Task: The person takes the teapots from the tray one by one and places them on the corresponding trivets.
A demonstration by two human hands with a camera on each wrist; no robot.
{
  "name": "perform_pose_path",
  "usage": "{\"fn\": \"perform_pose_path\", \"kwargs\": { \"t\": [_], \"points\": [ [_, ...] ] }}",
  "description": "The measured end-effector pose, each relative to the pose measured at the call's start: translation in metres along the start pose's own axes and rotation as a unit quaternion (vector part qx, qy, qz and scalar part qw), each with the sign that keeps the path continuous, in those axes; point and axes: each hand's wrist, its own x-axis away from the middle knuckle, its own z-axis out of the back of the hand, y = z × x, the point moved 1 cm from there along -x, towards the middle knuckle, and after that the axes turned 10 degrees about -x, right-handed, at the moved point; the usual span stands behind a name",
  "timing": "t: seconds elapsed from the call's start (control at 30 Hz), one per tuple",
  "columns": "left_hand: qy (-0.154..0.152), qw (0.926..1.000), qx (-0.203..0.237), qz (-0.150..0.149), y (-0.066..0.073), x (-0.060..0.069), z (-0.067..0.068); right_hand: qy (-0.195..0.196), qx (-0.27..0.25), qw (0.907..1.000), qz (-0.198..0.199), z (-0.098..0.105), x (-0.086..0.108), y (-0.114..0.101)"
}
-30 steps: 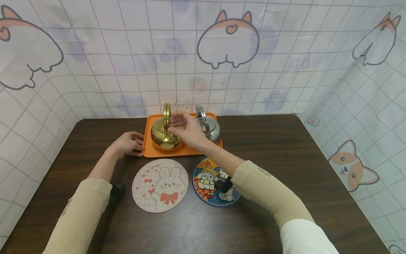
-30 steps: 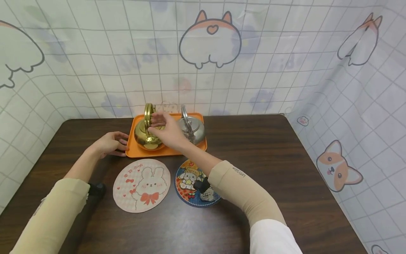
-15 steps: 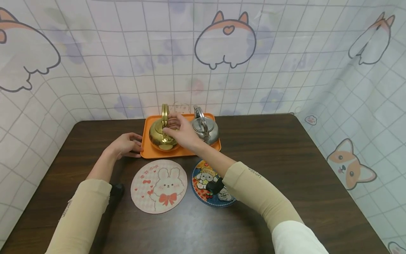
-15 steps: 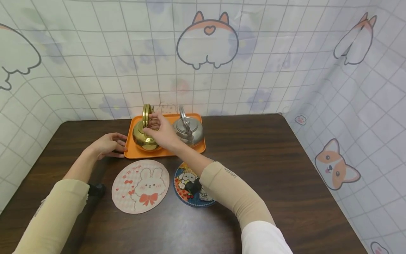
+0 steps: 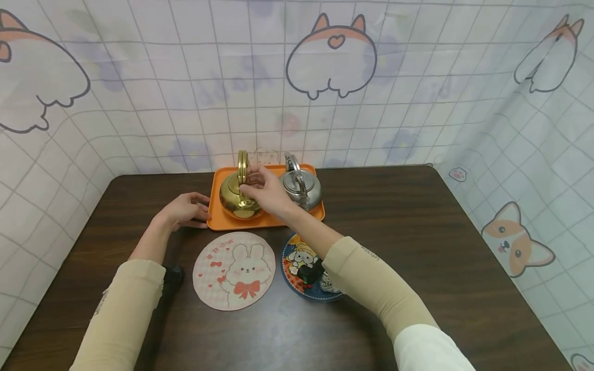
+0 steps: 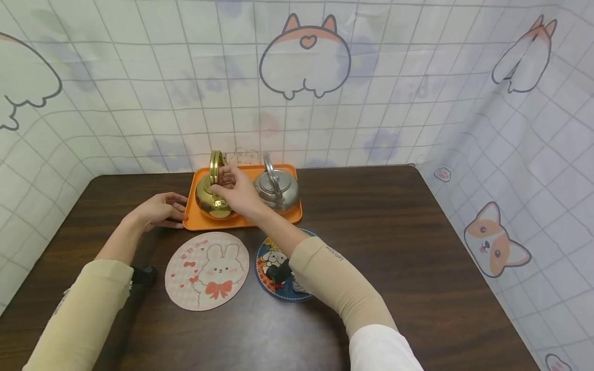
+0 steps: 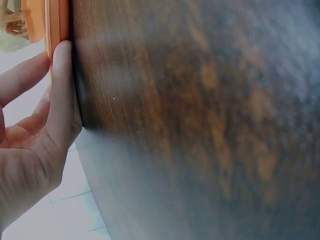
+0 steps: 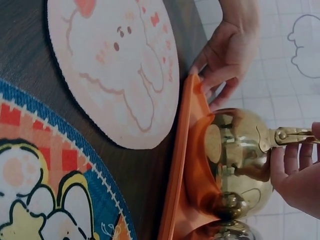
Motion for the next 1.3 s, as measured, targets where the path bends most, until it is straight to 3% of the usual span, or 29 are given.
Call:
{"fn": "perform_pose_path", "kwargs": {
  "t": [0.57,1.3],
  "points": [
    [-0.005,1.0000,0.008,0.001,-0.0058,0.0008,0.0024,0.039,-0.012,0.9988,-0.028,-0.0070,-0.0020,0.0020],
    [0.002,0.9997,0.021,-0.013,-0.0054,-0.0016,0.0028,0.026,-0.053,0.9976,-0.036,-0.0032,-0.0026,-0.0046]
  ]
}}
